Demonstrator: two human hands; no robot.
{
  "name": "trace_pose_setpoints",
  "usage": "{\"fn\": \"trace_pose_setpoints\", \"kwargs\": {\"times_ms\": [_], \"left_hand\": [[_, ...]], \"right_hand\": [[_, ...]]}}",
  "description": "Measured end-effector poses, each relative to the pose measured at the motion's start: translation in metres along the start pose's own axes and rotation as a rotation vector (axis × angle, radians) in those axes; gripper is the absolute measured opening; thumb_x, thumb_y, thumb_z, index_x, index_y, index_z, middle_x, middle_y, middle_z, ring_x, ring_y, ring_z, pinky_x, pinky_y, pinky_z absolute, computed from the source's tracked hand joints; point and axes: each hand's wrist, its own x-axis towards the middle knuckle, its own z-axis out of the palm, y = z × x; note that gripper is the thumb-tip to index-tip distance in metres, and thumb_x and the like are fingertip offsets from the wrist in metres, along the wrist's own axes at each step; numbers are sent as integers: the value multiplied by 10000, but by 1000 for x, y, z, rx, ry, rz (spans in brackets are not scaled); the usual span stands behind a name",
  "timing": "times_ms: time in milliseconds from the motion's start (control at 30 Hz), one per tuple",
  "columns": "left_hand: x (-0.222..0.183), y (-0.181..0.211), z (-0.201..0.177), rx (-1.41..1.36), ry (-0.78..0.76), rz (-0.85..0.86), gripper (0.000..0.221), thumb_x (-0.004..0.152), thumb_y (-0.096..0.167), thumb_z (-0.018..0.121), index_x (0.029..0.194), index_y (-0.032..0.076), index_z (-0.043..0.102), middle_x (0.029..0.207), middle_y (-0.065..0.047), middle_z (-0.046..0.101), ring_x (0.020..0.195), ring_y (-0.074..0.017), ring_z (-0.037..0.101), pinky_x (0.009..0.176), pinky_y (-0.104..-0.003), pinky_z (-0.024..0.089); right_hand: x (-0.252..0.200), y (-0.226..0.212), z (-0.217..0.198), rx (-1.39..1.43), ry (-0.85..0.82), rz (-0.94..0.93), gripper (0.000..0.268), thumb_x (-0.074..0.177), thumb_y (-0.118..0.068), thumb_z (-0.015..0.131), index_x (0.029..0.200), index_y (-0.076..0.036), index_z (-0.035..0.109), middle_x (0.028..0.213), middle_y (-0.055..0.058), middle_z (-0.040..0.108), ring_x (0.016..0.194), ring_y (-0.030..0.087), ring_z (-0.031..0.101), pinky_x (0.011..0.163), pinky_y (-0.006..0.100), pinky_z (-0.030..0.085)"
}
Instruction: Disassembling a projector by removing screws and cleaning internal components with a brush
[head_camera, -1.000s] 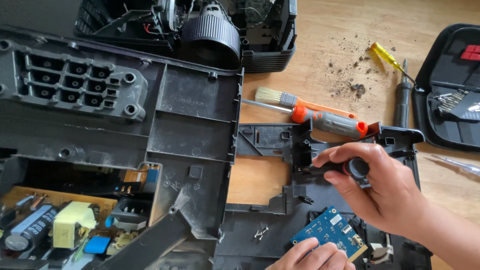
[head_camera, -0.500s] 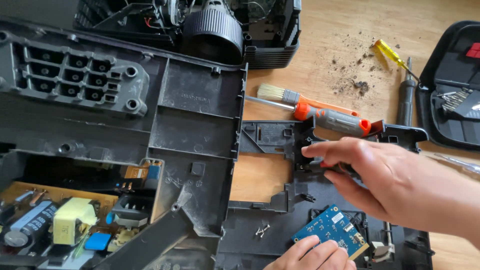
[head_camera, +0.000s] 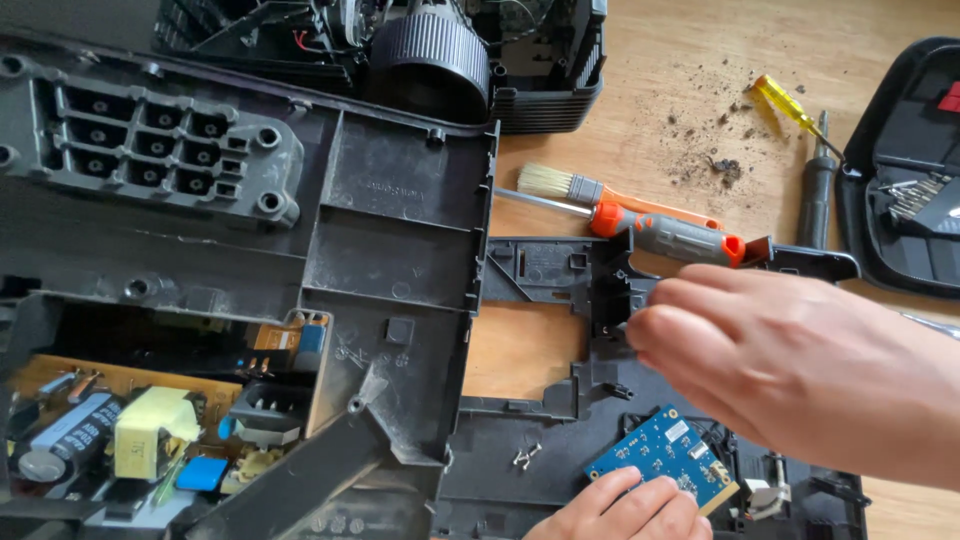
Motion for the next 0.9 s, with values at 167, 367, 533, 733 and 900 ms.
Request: {"fn": "trace_pose_setpoints", "kwargs": {"times_ms": [167, 367, 533, 733, 900], "left_hand": [[7, 3, -10, -126, -43, 3, 50, 1074, 196, 674, 1109, 161, 665, 1096, 20, 746, 1031, -118, 749, 890, -276, 602], [17, 5, -26, -258, -114, -15, 67, 1058, 117, 731, 1097, 98, 679, 1118, -75, 736, 1057, -215, 744, 908, -366, 611], [20, 7, -22, -207, -53, -24, 49, 1028, 116, 727, 1047, 118, 683, 1065, -47, 713, 998, -184, 739, 869, -339, 620], [15, 6, -13, -171, -13, -16, 39, 1035, 144, 713, 1035, 133, 676, 1042, -15, 728, 994, -149, 736, 851, -303, 620], [5, 7, -3, -161, -43, -35, 59, 1082, 211, 647, 1080, 154, 660, 1062, 27, 709, 1029, -123, 716, 862, -279, 586]], "right_hand": [[2, 6, -7, 67, -274, 14, 162, 1052, -260, 561, 942, -144, 537, 818, 17, 574, 690, 237, 536, 581, 414, 502], [18, -1, -34, 19, -496, 242, 234, 1039, -461, 525, 1035, -228, 507, 792, -41, 618, 604, 196, 664, 520, 387, 579], [25, -8, -41, -129, -759, 522, 462, 1102, -691, 349, 928, -279, 465, 521, -64, 609, 492, 216, 651, 510, 393, 525], [45, -5, -46, 9, -976, 652, 294, 1073, -463, 410, 886, -273, 533, 692, -68, 648, 618, 170, 640, 643, 337, 491], [69, 3, -56, -3, -1006, 711, 354, 995, -417, 498, 767, -176, 622, 712, -4, 636, 650, 203, 580, 678, 350, 456]]}}
